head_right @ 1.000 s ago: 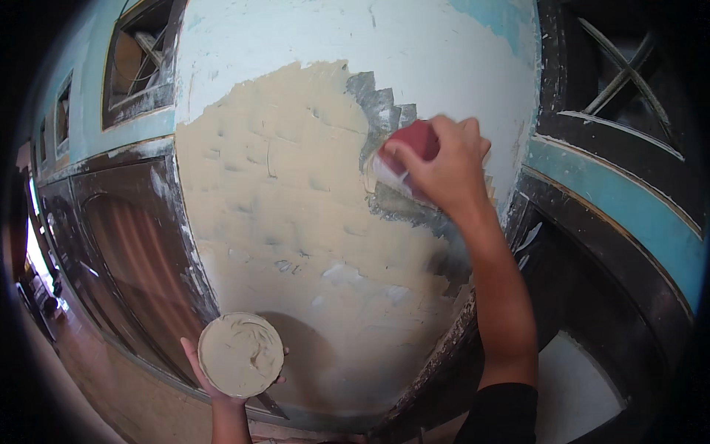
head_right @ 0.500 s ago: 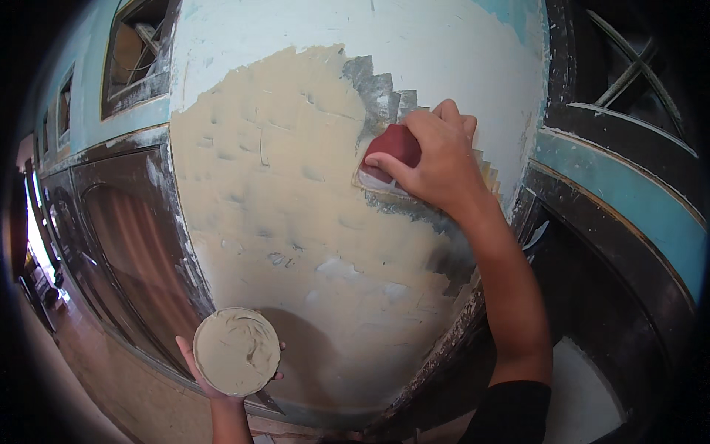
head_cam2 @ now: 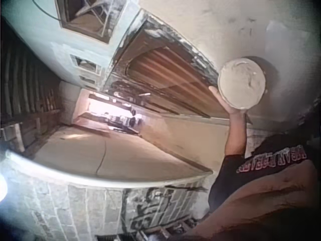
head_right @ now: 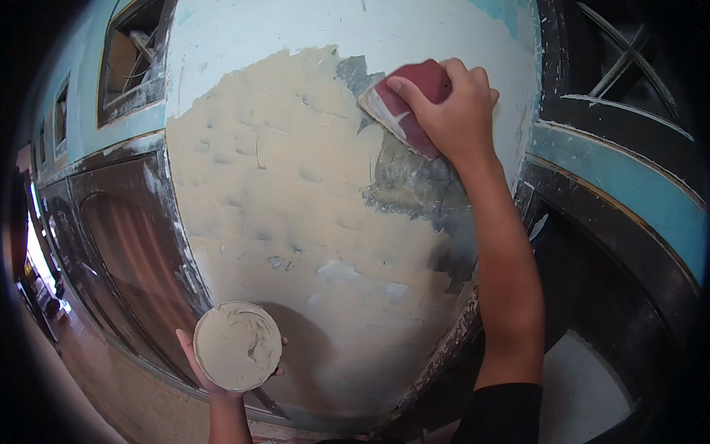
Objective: The person applies wall filler to a damaged section of an indoor wall using a spreader or putty knife.
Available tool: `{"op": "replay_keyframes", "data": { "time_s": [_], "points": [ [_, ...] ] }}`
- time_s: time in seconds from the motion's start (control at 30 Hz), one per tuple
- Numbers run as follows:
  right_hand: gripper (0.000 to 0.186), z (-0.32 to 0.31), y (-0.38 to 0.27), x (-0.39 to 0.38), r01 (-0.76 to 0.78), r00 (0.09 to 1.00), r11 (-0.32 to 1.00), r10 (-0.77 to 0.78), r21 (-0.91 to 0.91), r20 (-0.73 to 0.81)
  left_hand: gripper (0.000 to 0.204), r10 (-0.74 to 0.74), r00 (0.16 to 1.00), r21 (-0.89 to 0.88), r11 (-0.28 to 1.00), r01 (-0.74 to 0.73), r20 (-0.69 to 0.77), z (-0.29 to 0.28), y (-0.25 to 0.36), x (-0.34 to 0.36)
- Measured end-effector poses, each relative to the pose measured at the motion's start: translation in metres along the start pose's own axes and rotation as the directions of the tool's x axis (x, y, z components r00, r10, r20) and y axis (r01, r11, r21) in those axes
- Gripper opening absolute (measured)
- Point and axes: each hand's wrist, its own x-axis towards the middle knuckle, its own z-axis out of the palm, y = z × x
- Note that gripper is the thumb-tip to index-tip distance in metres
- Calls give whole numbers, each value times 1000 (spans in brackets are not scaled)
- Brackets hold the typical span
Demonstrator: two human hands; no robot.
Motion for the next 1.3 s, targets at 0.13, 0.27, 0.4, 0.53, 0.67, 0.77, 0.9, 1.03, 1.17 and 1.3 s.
{"op": "replay_keyframes", "data": {
  "time_s": [0.13, 0.27, 0.4, 0.53, 0.67, 0.77, 0.9, 1.03, 1.17, 1.3],
  "points": [
    [52, -13, -23, -46, 229, 935, 973, -229, 30, 271, 116, 30, 1000, 240, 970, -30, 2, -16, 12, -7],
    [53, -4, -4, -18, 56, 998, 995, -54, -82, 23, 115, 47, 996, 17, 999, -46, -73, -2, 5, -1],
    [53, -10, 6, -18, 35, 997, 999, -33, -16, 76, 112, 70, 995, 69, 996, -65, -65, -3, 5, -3],
    [53, -10, -15, -54, 265, 918, 964, -248, -13, 308, 110, 106, 989, 80, 992, -98, -107, -9, 8, -9],
    [52, -7, 1, -15, 34, 999, 997, -37, -73, -34, 119, 42, 997, 44, 998, -39, -60, -10, 7, -1],
    [53, -10, 6, -25, 125, 991, 992, -125, 3, 43, 119, 50, 998, 94, 994, -47, -26, -8, 8, -5],
    [54, -8, -10, -47, 361, 876, 932, -352, 35, 329, 119, 85, 995, 100, 992, -79, -59, -7, 8, -6],
    [54, -5, 3, -1, 53, 996, 994, -60, -99, -72, 120, 78, 996, 100, 992, -75, -30, -8, 5, 0],
    [55, -9, -13, -41, 276, 939, 958, -286, 79, 190, 120, 102, 995, 150, 984, -97, -25, -9, 8, -10],
    [56, 3, -15, -30, 278, 949, 960, -266, -46, 169, 120, 78, 996, 69, 995, -75, -42, -6, 7, -5]
  ]
}}
